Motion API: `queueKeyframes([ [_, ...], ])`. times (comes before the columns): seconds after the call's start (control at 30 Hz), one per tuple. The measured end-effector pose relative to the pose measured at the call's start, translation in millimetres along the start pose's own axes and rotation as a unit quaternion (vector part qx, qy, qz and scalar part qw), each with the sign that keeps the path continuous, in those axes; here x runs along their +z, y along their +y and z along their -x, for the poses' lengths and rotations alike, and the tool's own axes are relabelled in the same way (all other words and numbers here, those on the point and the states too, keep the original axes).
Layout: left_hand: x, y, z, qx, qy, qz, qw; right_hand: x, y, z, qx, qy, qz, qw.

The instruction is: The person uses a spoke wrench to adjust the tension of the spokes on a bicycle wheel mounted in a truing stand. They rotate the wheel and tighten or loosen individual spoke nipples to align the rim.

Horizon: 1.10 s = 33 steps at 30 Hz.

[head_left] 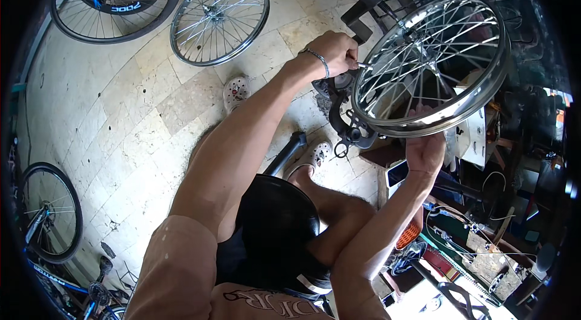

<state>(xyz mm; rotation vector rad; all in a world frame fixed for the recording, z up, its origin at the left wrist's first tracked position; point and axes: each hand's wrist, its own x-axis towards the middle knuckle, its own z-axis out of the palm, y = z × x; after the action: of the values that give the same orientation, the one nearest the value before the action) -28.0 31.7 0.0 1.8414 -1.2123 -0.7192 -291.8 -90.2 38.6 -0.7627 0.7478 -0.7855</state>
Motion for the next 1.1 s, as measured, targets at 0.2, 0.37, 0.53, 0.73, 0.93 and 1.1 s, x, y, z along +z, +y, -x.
queueKeyframes([
  [0.2,5.8,6.3,-0.8,-0.005,0.006,0.004,1.0,20.7,16.2,0.4,0.007,-0.041,0.068,0.997],
  [0.37,7.1,2.0,-1.4,-0.014,-0.001,0.003,1.0,31.7,22.8,-0.4,-0.011,-0.018,0.072,0.997],
  [0.53,8.7,-1.5,-2.7,-0.035,-0.01,0.004,0.999,35.9,23.8,1.5,0.003,0.0,0.109,0.994],
  [0.73,10.9,-6.7,-3.4,-0.025,-0.019,-0.013,0.999,40.4,27.3,1.6,-0.007,0.008,0.108,0.994],
  [0.93,9.5,-4.6,-0.6,-0.042,-0.022,-0.007,0.999,54.2,27.9,7.0,-0.046,0.055,0.098,0.993],
  [1.1,12.0,-4.4,-1.9,-0.043,-0.022,-0.009,0.999,75.8,28.5,17.7,-0.132,-0.057,0.328,0.934],
])
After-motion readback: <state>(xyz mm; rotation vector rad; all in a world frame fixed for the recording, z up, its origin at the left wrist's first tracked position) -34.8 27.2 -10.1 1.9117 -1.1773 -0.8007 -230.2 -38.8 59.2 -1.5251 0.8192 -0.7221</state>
